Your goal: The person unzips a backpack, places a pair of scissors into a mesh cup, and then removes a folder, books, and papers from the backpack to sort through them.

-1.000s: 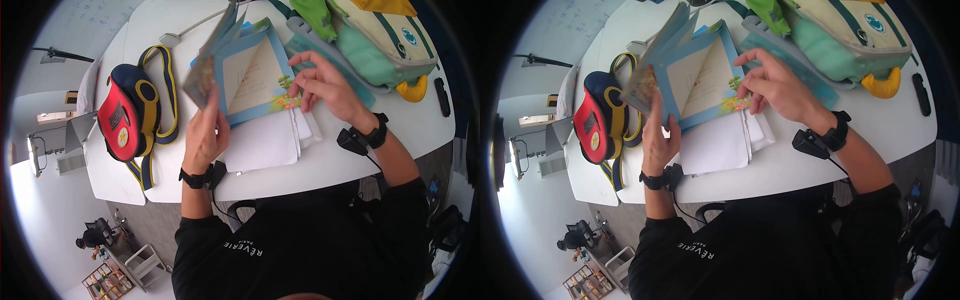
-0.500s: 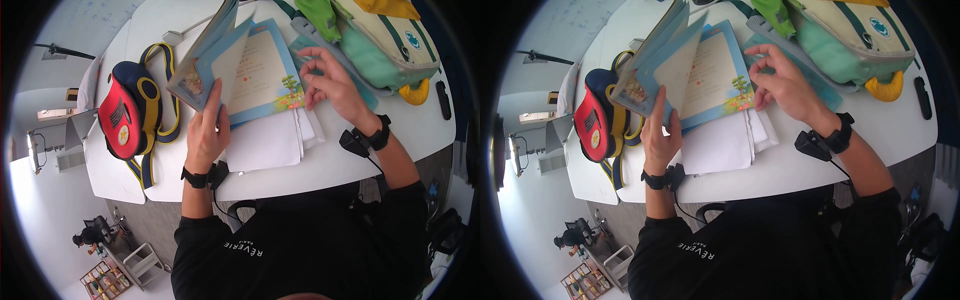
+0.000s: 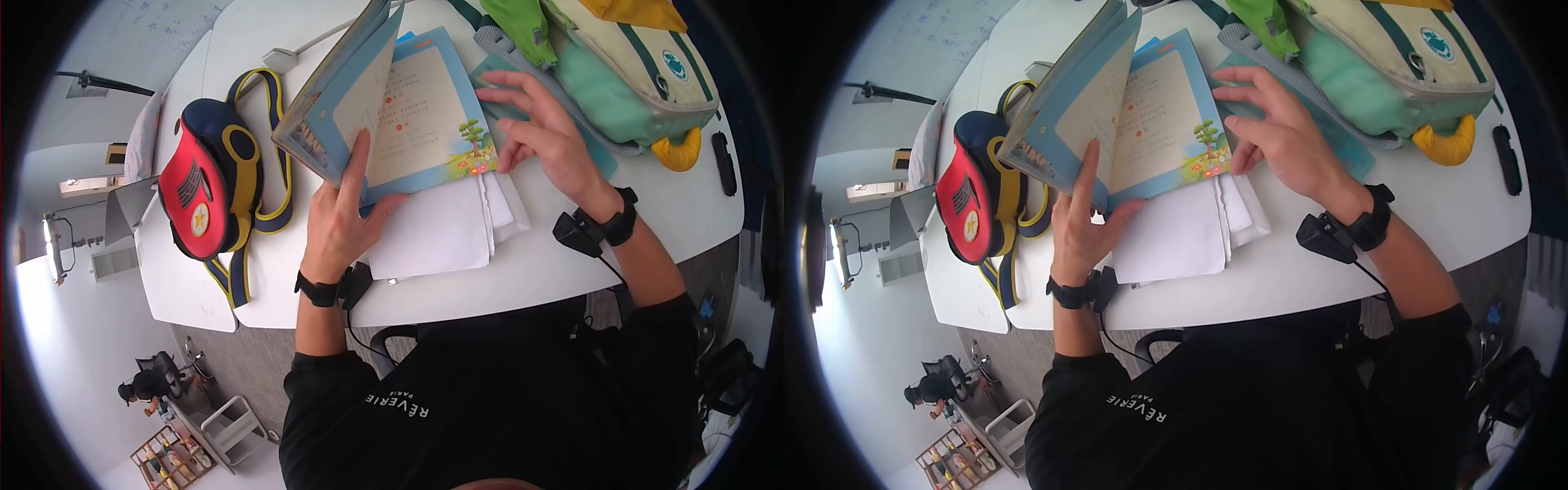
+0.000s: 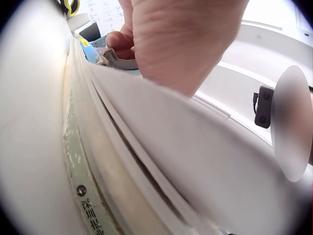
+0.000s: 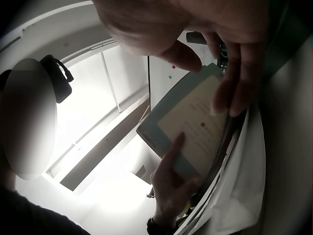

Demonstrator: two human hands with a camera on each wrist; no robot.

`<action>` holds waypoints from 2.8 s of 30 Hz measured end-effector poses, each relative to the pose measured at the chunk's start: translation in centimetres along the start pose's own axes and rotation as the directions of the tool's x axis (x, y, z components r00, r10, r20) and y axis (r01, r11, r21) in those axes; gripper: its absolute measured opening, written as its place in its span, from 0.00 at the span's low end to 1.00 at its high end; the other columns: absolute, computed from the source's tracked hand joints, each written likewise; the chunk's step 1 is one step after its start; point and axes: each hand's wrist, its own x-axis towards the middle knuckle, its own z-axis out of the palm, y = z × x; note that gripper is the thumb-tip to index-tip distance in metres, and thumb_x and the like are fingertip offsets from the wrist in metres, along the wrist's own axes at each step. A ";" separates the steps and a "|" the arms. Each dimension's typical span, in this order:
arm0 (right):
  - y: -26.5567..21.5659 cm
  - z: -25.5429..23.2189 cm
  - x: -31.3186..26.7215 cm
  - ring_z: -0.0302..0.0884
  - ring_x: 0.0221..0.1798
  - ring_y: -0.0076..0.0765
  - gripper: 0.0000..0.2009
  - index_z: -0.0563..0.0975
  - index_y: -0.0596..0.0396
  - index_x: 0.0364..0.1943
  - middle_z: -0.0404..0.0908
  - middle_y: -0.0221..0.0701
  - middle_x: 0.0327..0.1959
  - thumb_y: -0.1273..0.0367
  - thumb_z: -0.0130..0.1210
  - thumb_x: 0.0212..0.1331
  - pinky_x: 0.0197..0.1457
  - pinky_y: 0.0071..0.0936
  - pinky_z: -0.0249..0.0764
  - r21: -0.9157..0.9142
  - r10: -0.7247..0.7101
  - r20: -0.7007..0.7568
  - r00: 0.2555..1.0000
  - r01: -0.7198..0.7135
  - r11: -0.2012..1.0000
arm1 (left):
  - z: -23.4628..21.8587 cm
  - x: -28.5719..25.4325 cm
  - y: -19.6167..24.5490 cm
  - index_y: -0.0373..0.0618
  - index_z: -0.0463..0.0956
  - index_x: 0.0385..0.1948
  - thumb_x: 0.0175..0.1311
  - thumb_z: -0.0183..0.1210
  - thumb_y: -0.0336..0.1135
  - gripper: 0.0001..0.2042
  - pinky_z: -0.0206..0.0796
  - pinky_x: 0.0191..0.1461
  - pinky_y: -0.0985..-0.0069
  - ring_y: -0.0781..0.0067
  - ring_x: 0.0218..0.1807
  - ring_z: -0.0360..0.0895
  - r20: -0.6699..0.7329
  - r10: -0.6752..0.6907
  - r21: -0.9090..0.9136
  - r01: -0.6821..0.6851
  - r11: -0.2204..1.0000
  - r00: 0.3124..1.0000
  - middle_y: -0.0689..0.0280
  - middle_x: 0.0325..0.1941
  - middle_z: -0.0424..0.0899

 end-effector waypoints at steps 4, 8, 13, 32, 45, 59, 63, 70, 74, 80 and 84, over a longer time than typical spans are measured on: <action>0.2 -0.4 0.3 0.81 0.26 0.28 0.24 0.63 0.59 0.65 0.72 0.48 0.63 0.71 0.49 0.63 0.37 0.24 0.78 0.048 -0.046 0.000 0.999 0.046 0.998 | 0.0 -0.1 0.0 0.43 0.67 0.68 0.40 0.80 0.38 0.46 0.73 0.27 0.77 0.66 0.35 0.81 0.025 -0.026 0.007 0.026 1.000 0.999 0.51 0.54 0.81; -0.1 -0.4 0.2 0.80 0.26 0.27 0.24 0.64 0.58 0.64 0.74 0.48 0.60 0.71 0.49 0.63 0.38 0.24 0.78 0.069 -0.090 0.007 0.996 0.089 0.994 | 0.0 -0.1 0.1 0.44 0.67 0.68 0.39 0.80 0.36 0.47 0.73 0.27 0.77 0.66 0.35 0.81 0.007 -0.024 0.000 0.024 1.000 1.000 0.52 0.55 0.81; 0.0 -0.2 0.2 0.81 0.28 0.28 0.24 0.64 0.58 0.64 0.74 0.50 0.61 0.71 0.50 0.63 0.39 0.25 0.78 0.108 -0.096 0.016 0.995 0.093 0.990 | -0.1 0.0 0.1 0.44 0.66 0.68 0.39 0.80 0.36 0.47 0.72 0.27 0.78 0.68 0.33 0.79 0.014 -0.028 0.003 0.028 1.000 1.000 0.52 0.56 0.81; 0.2 -0.3 0.2 0.80 0.30 0.26 0.24 0.65 0.59 0.64 0.73 0.45 0.61 0.72 0.48 0.62 0.40 0.23 0.78 0.008 -0.075 -0.067 0.995 0.076 0.997 | -0.4 0.2 0.5 0.38 0.68 0.66 0.64 0.54 0.20 0.25 0.71 0.58 0.60 0.40 0.58 0.78 -0.029 -0.032 -0.037 0.031 0.999 0.999 0.43 0.60 0.77; 0.3 -0.2 0.1 0.73 0.20 0.22 0.24 0.65 0.57 0.64 0.80 0.43 0.54 0.73 0.47 0.61 0.34 0.22 0.76 0.022 -0.024 0.054 0.998 0.023 1.000 | -0.2 0.4 0.4 0.39 0.66 0.67 0.60 0.53 0.15 0.29 0.75 0.48 0.59 0.39 0.48 0.81 -0.018 0.044 0.001 -0.044 0.999 0.999 0.40 0.56 0.78; 0.3 -0.4 0.3 0.74 0.19 0.23 0.24 0.66 0.58 0.64 0.81 0.45 0.53 0.73 0.46 0.62 0.33 0.21 0.76 0.018 -0.027 0.061 0.998 0.026 0.999 | -0.3 0.1 0.5 0.39 0.67 0.67 0.54 0.52 0.12 0.32 0.74 0.46 0.60 0.42 0.44 0.81 0.026 -0.004 -0.013 0.004 1.000 1.000 0.42 0.52 0.79; 0.2 -0.3 0.3 0.74 0.19 0.23 0.24 0.66 0.58 0.64 0.81 0.45 0.53 0.73 0.46 0.61 0.32 0.21 0.76 0.023 -0.025 0.058 0.998 0.024 0.999 | -0.1 0.3 0.4 0.39 0.67 0.67 0.53 0.51 0.11 0.33 0.74 0.44 0.60 0.43 0.40 0.80 -0.015 0.051 -0.018 -0.052 0.999 0.999 0.43 0.48 0.80; 0.2 -0.3 0.3 0.74 0.19 0.23 0.24 0.65 0.58 0.64 0.81 0.45 0.53 0.72 0.46 0.62 0.32 0.21 0.75 0.013 -0.035 0.066 0.997 0.034 0.999 | -0.1 0.2 0.1 0.39 0.67 0.67 0.46 0.51 0.11 0.37 0.71 0.38 0.62 0.51 0.31 0.76 -0.011 0.058 -0.042 -0.059 0.997 0.998 0.51 0.34 0.77; 0.2 -0.2 0.2 0.74 0.19 0.23 0.24 0.66 0.58 0.64 0.81 0.46 0.53 0.72 0.46 0.62 0.32 0.21 0.75 0.020 -0.033 0.052 0.998 0.032 0.999 | -0.5 0.1 0.4 0.39 0.67 0.67 0.45 0.51 0.11 0.37 0.70 0.38 0.62 0.53 0.30 0.75 0.045 0.002 -0.053 0.000 0.999 0.999 0.52 0.32 0.75; 0.2 -0.4 0.3 0.74 0.19 0.22 0.24 0.65 0.58 0.64 0.82 0.45 0.52 0.72 0.46 0.63 0.31 0.21 0.75 0.022 -0.032 0.062 0.998 0.031 0.999 | -0.3 0.1 0.3 0.38 0.67 0.67 0.46 0.50 0.11 0.37 0.70 0.38 0.63 0.52 0.30 0.75 0.026 0.021 -0.071 -0.019 0.997 0.999 0.52 0.32 0.76; 0.4 -0.3 0.1 0.74 0.19 0.23 0.23 0.66 0.58 0.64 0.82 0.45 0.52 0.72 0.47 0.63 0.32 0.21 0.75 0.027 -0.034 0.048 0.998 0.032 0.999 | -0.4 0.1 0.3 0.39 0.67 0.67 0.48 0.50 0.10 0.36 0.71 0.38 0.63 0.50 0.32 0.77 0.053 0.001 -0.072 0.003 0.997 0.999 0.47 0.37 0.79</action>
